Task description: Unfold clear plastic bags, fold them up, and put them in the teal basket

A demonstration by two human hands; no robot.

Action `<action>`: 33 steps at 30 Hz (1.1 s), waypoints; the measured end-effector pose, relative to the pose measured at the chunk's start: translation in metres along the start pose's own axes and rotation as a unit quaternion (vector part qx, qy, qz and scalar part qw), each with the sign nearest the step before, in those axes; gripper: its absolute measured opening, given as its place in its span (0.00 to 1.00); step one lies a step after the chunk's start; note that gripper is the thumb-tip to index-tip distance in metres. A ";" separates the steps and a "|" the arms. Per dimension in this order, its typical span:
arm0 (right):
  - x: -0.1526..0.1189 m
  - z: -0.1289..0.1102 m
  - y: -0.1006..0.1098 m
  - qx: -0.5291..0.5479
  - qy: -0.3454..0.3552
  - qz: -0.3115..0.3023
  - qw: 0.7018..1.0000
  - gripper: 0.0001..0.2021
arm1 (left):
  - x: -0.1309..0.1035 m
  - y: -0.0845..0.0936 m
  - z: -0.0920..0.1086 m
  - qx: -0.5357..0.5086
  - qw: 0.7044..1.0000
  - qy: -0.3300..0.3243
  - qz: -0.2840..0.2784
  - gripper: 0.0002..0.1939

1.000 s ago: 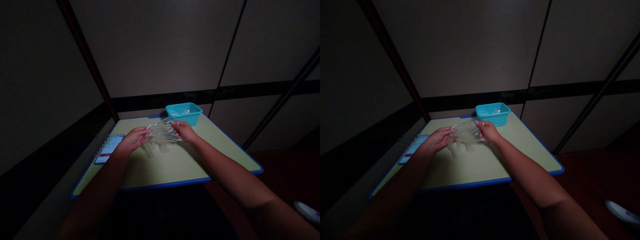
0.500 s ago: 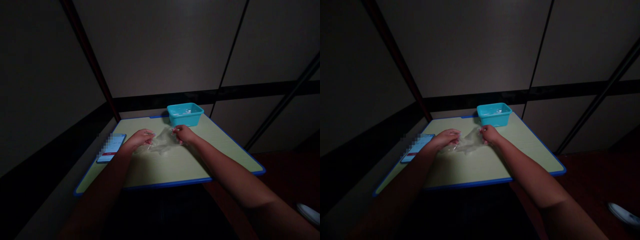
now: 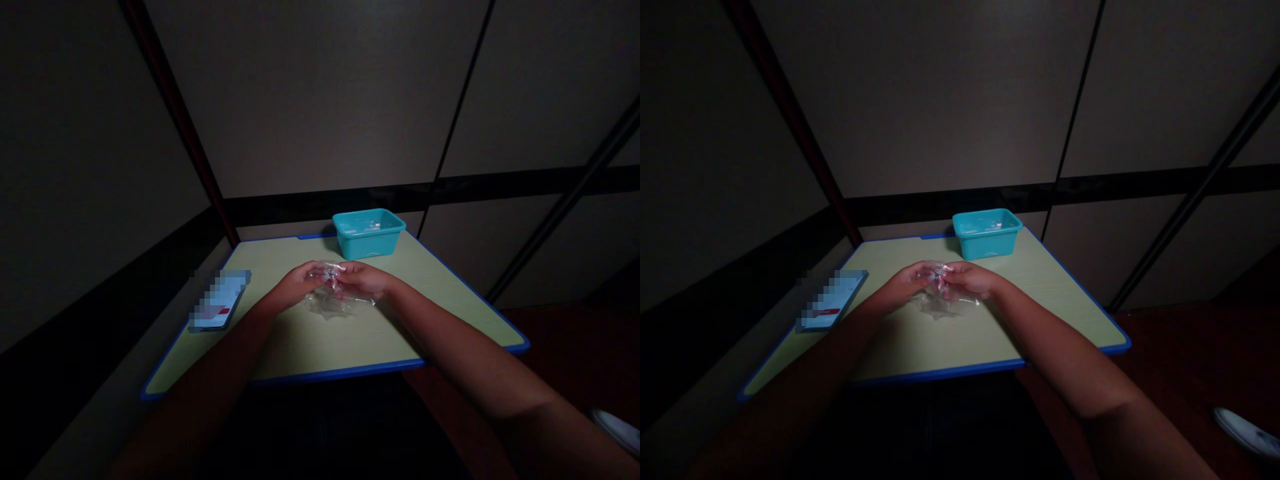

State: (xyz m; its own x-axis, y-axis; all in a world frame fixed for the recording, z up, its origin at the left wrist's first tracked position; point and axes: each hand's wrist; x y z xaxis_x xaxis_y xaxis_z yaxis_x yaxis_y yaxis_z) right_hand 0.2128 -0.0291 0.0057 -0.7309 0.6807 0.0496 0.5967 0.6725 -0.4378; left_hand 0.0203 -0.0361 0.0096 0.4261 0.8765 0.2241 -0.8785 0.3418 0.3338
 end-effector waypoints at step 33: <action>0.010 0.001 0.009 -0.170 0.136 0.240 0.946 0.15 | 0.003 0.012 -0.001 -0.154 0.963 0.204 0.085 0.17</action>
State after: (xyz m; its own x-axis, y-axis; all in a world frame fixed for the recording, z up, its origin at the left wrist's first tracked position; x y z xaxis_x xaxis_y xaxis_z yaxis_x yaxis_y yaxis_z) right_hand 0.2108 -0.0170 0.0014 -0.2646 0.9496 0.1679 0.9438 0.2908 -0.1573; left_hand 0.0106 -0.0289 0.0136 0.2058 0.9673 -0.1485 -0.9771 0.2114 0.0228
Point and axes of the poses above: each hand's wrist, its own x-axis towards the middle knuckle, its own y-axis out of the back of the hand, z = x × y, and after that the axes turned 13 degrees about x, right-handed
